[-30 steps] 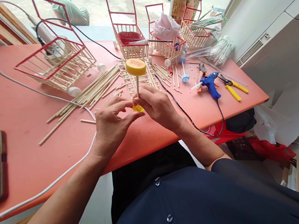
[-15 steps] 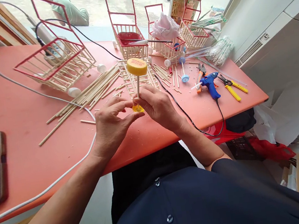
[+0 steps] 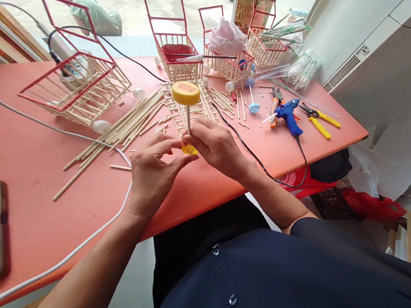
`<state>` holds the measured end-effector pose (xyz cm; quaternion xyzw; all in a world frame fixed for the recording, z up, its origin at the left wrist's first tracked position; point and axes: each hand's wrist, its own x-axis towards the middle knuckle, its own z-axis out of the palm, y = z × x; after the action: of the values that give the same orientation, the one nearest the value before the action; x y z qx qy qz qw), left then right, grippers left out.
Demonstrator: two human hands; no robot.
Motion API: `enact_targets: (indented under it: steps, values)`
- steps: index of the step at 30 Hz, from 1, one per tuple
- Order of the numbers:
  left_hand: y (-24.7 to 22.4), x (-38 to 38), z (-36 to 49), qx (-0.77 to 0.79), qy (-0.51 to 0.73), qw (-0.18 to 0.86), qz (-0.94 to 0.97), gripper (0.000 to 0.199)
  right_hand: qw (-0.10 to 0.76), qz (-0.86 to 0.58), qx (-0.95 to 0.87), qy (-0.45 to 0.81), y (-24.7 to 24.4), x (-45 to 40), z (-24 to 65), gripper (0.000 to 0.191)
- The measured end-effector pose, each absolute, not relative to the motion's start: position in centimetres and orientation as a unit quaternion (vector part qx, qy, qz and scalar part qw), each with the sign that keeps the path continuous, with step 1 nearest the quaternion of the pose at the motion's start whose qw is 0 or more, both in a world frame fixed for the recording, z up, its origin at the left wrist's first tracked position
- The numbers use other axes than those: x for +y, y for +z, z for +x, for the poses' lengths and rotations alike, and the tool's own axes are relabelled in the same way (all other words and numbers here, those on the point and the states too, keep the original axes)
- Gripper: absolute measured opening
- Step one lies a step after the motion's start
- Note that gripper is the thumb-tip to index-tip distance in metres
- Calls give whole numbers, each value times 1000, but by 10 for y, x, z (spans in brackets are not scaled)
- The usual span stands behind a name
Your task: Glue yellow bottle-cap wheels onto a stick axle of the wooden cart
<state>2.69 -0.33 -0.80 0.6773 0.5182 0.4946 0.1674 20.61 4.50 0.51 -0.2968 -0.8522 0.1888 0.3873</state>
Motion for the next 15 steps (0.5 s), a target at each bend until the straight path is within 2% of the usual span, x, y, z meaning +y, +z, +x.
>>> enact_targets:
  steps: [15]
  values:
    - [-8,-4,28,515,499,168,677,17,393,-288,-855,179,3,47,206,41]
